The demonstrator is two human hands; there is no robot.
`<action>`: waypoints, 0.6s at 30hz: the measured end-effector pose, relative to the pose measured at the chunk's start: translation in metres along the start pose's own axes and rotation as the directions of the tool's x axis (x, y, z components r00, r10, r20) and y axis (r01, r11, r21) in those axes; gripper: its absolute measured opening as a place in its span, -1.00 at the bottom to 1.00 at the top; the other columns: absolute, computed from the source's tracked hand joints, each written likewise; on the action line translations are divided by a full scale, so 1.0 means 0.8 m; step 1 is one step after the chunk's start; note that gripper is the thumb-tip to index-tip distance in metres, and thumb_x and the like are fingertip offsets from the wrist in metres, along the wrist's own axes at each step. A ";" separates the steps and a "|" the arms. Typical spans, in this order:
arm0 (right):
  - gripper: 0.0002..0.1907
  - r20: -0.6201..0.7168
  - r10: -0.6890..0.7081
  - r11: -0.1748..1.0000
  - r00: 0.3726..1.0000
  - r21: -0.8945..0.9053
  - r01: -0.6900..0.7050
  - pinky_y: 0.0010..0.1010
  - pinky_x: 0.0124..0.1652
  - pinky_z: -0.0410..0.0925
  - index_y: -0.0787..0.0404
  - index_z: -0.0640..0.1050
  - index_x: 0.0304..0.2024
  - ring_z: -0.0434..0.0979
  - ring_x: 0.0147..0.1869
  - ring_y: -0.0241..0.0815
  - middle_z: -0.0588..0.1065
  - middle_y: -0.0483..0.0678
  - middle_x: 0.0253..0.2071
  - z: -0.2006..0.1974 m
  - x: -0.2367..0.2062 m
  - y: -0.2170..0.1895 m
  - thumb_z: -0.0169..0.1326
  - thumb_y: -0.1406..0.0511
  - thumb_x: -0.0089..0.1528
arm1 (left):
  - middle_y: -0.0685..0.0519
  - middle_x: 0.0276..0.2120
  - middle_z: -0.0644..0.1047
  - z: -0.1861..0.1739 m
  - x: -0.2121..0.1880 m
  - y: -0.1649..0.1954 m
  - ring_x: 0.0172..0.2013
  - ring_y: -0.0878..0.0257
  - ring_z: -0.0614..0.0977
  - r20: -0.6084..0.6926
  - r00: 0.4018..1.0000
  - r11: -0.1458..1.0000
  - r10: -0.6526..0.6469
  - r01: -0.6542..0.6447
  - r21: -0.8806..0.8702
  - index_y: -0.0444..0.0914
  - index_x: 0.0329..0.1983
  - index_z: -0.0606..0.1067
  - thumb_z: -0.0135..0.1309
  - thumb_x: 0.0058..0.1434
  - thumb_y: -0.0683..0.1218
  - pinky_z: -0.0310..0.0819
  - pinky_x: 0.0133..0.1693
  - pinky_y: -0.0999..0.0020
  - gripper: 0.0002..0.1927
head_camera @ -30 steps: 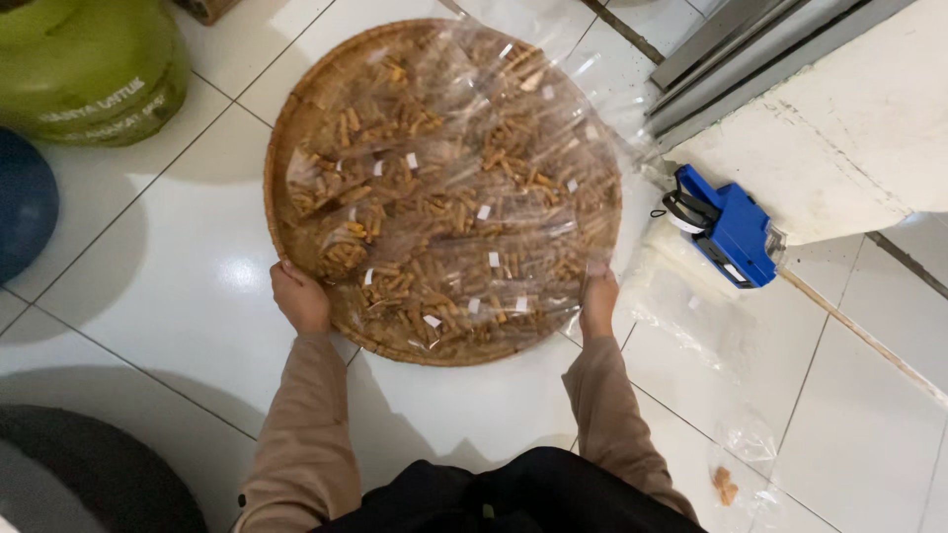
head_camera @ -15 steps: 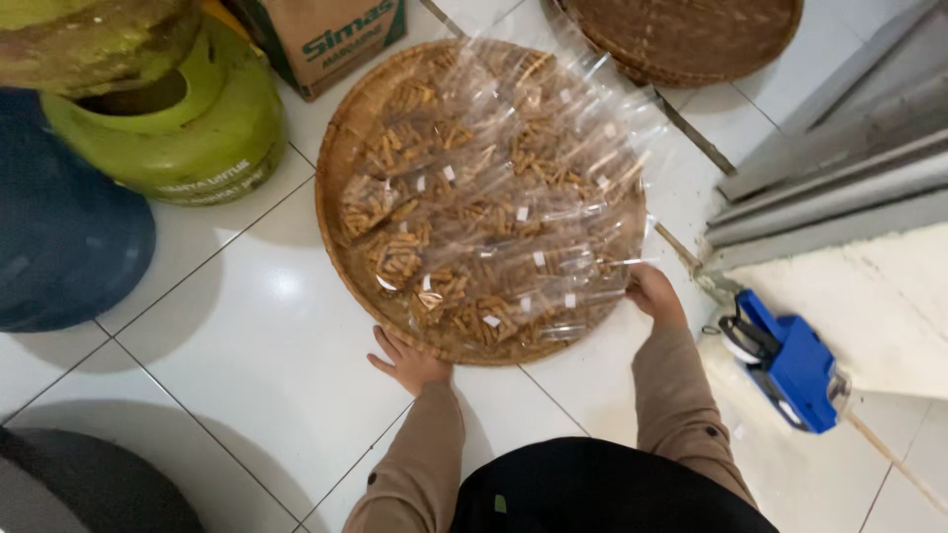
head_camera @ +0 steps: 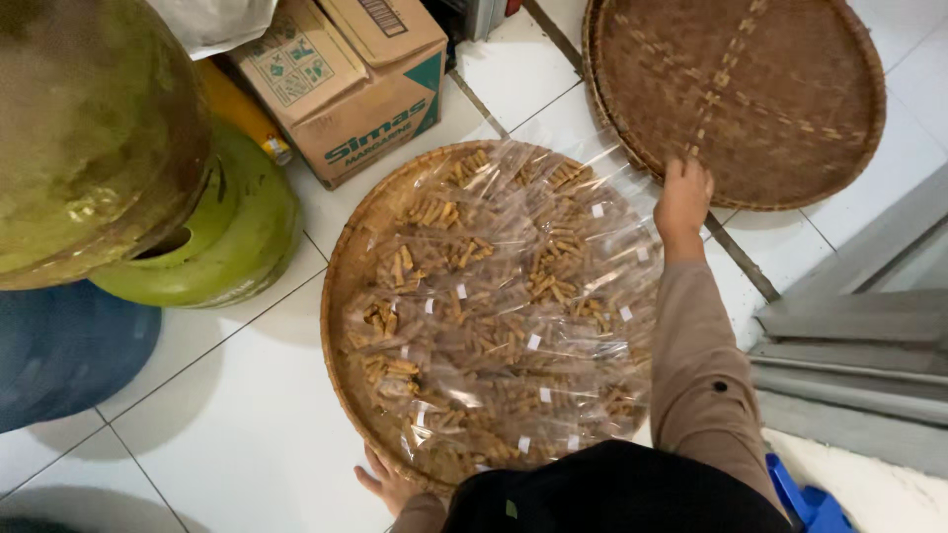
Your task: The person sits on the floor beside a large basin lined with paper and filled with brown cylindrical snack pellets. They hold a clear plastic bag in one hand and repeatedly grab handfuls of pellets from the basin to fill the bag, then place filled bags on a woven bamboo tray, at one point repositioning the tray and covering filled bags.
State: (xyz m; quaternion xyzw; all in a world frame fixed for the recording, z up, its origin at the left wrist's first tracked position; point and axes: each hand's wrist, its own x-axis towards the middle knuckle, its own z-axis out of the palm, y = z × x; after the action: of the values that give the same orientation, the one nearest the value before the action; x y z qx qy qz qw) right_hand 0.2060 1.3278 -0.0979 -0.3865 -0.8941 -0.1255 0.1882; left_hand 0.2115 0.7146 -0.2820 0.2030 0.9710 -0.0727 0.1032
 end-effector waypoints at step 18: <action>-0.57 -0.021 -0.089 0.996 0.996 0.008 0.089 0.00 0.15 0.23 0.30 0.42 0.00 0.37 0.14 0.21 0.40 0.17 -0.02 -0.067 0.042 0.070 0.22 0.44 0.09 | -0.14 0.41 0.21 -0.047 0.004 0.012 0.44 -0.12 0.13 -0.344 0.937 0.956 -0.060 -0.046 -0.291 -0.13 0.43 0.25 -0.10 0.15 0.35 -0.21 0.34 -0.47 -0.17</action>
State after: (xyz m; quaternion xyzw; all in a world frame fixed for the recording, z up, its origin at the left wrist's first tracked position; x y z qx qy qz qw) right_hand 0.2393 1.3673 -0.0307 -0.3442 -0.9090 -0.1337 0.1934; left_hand 0.2060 0.7311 -0.2475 0.1916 0.9745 0.1093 -0.0417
